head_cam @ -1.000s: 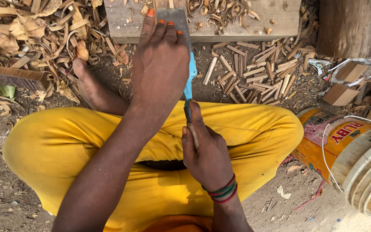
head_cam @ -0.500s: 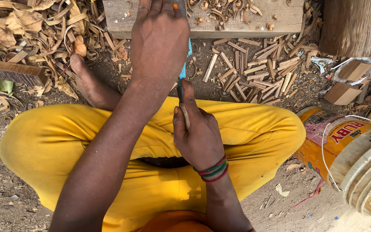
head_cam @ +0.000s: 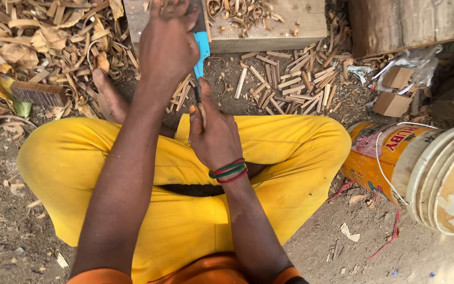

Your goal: The person sits on the ground and uses a hand tool to scrape and shape a small wooden block, removing shavings onto a wooden surface.

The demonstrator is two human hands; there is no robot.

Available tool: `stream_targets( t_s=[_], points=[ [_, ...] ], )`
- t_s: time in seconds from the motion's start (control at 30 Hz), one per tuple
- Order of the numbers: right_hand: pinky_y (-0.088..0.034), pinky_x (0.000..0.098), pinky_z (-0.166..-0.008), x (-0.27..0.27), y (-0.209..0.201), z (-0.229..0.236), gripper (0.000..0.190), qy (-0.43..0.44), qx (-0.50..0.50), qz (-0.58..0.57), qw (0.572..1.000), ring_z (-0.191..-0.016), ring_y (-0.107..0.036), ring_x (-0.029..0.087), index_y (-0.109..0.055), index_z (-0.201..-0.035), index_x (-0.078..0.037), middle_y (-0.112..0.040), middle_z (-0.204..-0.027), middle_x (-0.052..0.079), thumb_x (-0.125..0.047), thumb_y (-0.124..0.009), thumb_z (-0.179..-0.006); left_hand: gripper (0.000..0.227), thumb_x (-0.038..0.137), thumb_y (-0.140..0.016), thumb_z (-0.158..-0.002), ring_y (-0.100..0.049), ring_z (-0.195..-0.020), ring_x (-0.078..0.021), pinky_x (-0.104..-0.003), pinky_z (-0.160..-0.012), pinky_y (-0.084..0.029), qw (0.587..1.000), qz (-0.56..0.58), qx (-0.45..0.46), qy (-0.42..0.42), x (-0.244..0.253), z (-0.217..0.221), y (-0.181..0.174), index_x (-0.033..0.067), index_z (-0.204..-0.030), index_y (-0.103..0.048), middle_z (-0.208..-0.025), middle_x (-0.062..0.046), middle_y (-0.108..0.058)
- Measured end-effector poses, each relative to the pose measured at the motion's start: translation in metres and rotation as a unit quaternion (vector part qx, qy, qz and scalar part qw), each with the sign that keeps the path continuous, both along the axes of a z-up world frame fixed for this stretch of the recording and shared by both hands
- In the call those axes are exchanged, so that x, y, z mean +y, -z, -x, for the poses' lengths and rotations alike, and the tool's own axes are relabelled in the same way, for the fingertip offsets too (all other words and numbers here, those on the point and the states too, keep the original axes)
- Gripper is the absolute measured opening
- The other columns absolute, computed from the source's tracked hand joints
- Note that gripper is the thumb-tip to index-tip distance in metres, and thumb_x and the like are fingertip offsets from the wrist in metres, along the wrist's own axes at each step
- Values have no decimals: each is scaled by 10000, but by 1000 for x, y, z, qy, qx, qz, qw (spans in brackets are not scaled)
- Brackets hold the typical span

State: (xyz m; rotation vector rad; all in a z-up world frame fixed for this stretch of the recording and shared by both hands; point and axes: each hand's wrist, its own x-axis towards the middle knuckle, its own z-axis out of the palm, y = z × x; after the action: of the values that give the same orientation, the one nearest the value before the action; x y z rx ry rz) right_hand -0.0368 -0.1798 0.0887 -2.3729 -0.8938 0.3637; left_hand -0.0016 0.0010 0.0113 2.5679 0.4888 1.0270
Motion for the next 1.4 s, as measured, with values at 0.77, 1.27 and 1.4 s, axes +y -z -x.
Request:
stream_targets(
  t_s=[0.77, 1.27, 1.4],
  points=[
    [-541, 330, -651, -28, -14, -16, 471, -6, 18, -63, 998, -729, -670, 280, -501, -1533, -71, -666, -970, 221, -174, -611, -1087, 190, 24, -752, -894, -719, -873, -311, -451, -814, -610, 990, 103, 57, -81, 8, 1, 2, 21, -1081, -786, -914, -182, -726],
    [-553, 312, -645, -20, -3, -21, 503, 27, 139, -93, 986, -765, -610, 168, -400, -1605, -132, -635, -956, 126, -225, -554, -1135, 165, 75, -741, -938, -719, -875, -347, -474, -711, -616, 982, 149, 72, -93, 10, -1, 10, -37, -1053, -703, -872, -235, -687],
    [-477, 235, -448, -32, -11, -27, 622, 105, 350, -114, 924, -515, -544, 40, -357, -1629, -149, -557, -778, -5, -314, -540, -1058, 125, 65, -737, -941, -720, -815, -327, -515, -921, -568, 983, 162, 57, -69, 6, 3, 4, 21, -1055, -765, -871, -207, -717]
  ],
)
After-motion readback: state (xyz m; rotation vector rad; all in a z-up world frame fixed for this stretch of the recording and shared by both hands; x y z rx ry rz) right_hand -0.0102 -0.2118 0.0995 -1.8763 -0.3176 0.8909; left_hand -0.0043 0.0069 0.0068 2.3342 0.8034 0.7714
